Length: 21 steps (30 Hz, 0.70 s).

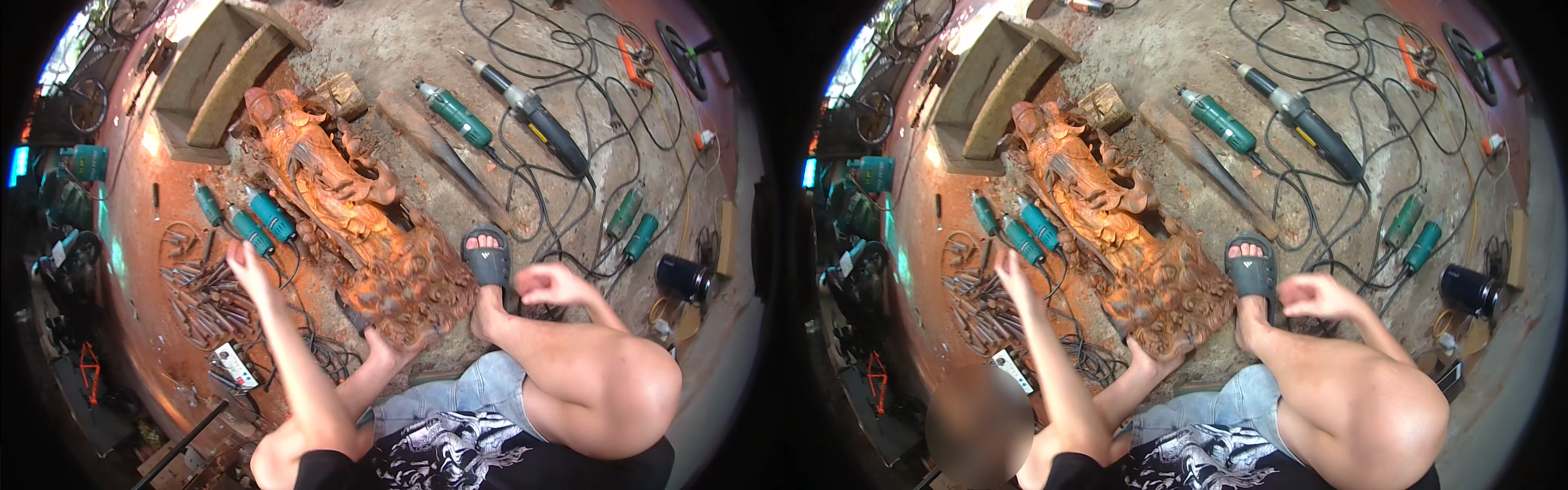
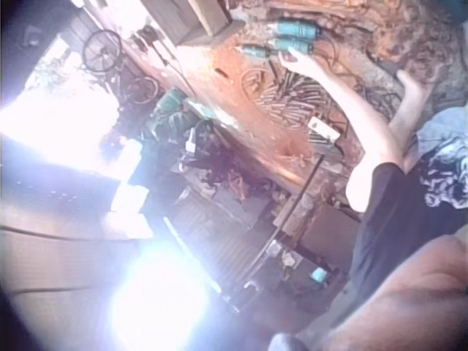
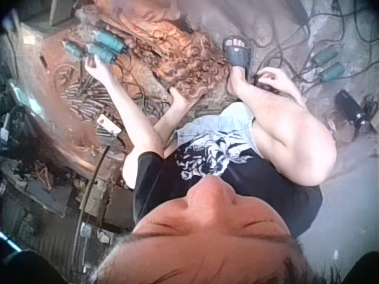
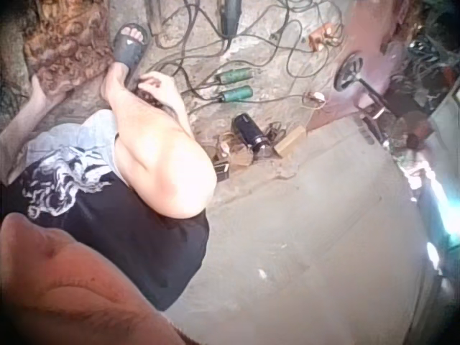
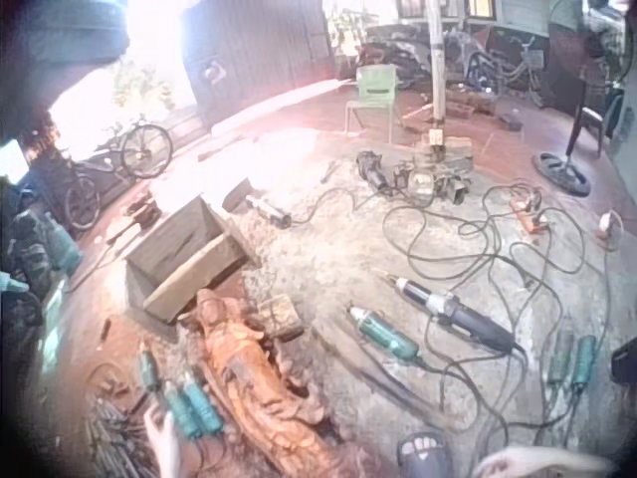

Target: The person carves a large wooden sculpture using a chisel and mallet, then switches to a rotary power tool to refine details. They alternate between manual and powered tools to shape and smooth the wood surface.

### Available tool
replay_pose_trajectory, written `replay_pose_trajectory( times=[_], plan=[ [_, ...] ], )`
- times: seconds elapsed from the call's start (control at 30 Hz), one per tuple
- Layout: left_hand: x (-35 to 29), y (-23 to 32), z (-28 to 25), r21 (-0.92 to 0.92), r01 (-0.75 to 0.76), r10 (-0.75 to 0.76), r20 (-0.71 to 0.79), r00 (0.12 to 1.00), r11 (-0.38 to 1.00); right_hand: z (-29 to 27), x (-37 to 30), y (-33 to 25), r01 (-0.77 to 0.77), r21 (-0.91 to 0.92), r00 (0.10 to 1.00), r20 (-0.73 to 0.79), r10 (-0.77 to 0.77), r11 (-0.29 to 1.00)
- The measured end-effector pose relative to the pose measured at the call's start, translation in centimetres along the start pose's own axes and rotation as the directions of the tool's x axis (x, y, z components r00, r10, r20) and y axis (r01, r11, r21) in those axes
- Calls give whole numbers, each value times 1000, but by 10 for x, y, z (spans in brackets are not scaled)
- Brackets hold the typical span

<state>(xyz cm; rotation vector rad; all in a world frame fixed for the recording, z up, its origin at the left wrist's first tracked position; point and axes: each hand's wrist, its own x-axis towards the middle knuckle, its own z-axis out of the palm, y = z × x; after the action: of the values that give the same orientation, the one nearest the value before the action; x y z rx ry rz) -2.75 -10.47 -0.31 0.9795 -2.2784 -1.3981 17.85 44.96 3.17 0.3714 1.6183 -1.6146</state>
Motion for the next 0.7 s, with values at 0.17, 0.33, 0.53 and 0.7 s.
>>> replay_pose_trajectory(
  times=[0.17, 0.33, 0.53, 0.7],
  plan=[
    [-153, -15, 36, -132, 344, -305, 249, 919, 929, 9, 78, -27, 526, -570, 835, 206, -510, 631],
    [-206, -6, 47, -128, 275, -237, 254, 938, 953, 42, 123, 12, 588, -717, 662, 159, -733, 375],
    [-190, -27, 20, -120, 266, -237, 212, 948, 956, 75, 127, 17, 586, -744, 636, 178, -751, 320],
    [-177, -55, 11, -233, 368, -267, 372, 889, 900, 81, 98, -9, 692, -682, 518, 241, -821, 237]
  ],
)
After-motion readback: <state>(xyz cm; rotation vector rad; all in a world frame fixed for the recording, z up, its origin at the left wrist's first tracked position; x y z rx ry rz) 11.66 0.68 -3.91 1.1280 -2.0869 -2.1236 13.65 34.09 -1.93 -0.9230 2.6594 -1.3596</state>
